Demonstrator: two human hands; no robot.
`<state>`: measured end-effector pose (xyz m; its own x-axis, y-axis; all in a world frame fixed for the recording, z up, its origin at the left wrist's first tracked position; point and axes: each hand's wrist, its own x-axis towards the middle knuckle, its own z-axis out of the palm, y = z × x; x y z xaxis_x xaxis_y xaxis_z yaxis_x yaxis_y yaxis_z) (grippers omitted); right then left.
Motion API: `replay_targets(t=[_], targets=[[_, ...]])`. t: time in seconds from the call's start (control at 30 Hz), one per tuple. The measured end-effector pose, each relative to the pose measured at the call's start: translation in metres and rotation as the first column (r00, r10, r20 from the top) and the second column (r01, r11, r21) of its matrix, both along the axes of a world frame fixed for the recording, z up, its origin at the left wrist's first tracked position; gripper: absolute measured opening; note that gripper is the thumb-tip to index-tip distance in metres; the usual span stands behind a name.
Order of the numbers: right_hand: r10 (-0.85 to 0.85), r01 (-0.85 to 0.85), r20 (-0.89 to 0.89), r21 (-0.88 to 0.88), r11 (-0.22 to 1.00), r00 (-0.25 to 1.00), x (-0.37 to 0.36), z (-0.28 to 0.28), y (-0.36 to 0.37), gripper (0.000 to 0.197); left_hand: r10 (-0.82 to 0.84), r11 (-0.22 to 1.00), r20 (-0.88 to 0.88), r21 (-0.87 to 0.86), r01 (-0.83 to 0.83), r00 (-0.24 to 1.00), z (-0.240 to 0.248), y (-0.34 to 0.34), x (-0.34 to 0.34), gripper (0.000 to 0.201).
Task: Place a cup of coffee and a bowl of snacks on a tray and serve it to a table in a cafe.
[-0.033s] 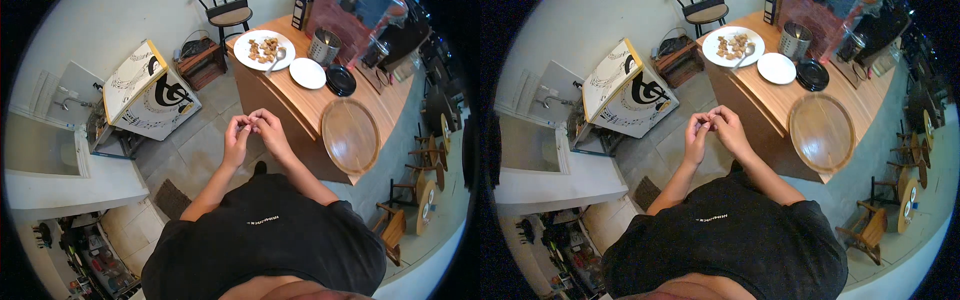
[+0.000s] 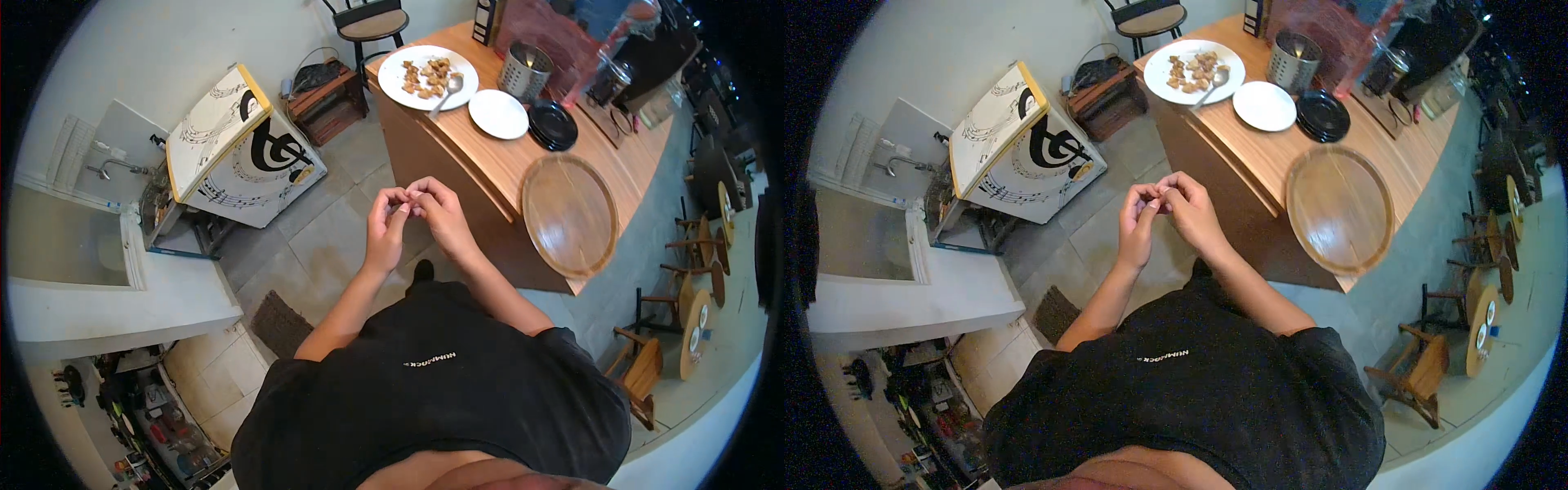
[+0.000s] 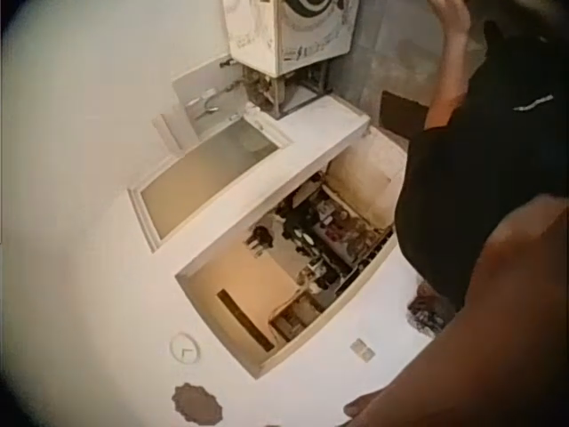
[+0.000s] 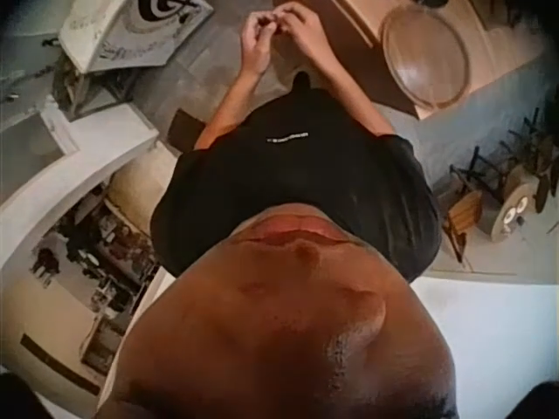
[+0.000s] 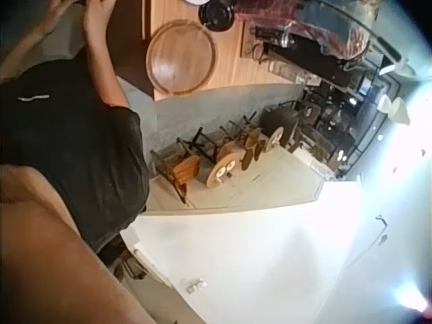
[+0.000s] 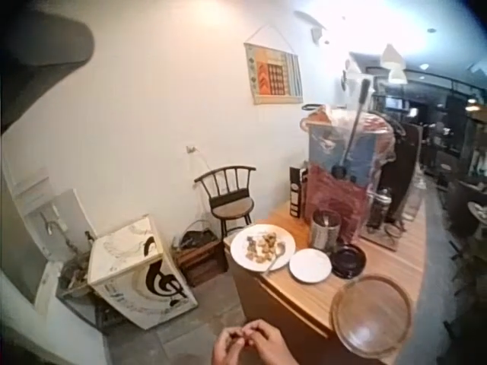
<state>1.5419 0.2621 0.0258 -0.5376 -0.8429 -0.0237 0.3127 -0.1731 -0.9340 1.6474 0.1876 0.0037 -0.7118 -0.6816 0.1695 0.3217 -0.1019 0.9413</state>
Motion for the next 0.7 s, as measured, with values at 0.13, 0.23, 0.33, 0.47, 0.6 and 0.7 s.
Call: replay_targets(t=[0.13,0.23,0.33,0.47,0.6,0.7], targets=[[-0.045,0.046,-0.021,0.026,0.999,0.999,0.010,0.003,0.050,0.012,-0.026,1.000,0.013,0.006,0.026,1.000,0.000,0.043,0.006,0.007],[-0.082,0.084,-0.037,0.038,0.996,0.996,0.012,0.004,0.085,0.013,-0.023,0.999,0.002,-0.041,0.023,1.000,-0.002,0.073,0.001,0.005],[-0.125,0.126,-0.034,0.050,0.991,0.992,0.002,0.002,0.116,0.013,-0.067,0.998,-0.017,-0.012,0.067,0.998,-0.001,0.100,-0.012,0.006],[-0.151,0.153,-0.073,0.031,0.988,0.986,-0.029,-0.012,0.156,0.014,-0.196,0.980,0.005,0.035,0.196,0.981,-0.001,0.129,-0.041,0.005],[-0.155,0.163,-0.104,0.080,0.983,0.983,-0.067,-0.018,0.194,0.017,-0.210,0.977,0.046,-0.011,0.211,0.977,-0.017,0.156,-0.079,0.006],[-0.247,0.252,-0.067,0.082,0.964,0.967,-0.103,-0.019,0.222,0.016,-0.124,0.986,0.213,-0.082,0.144,0.969,-0.030,0.169,-0.101,0.013]])
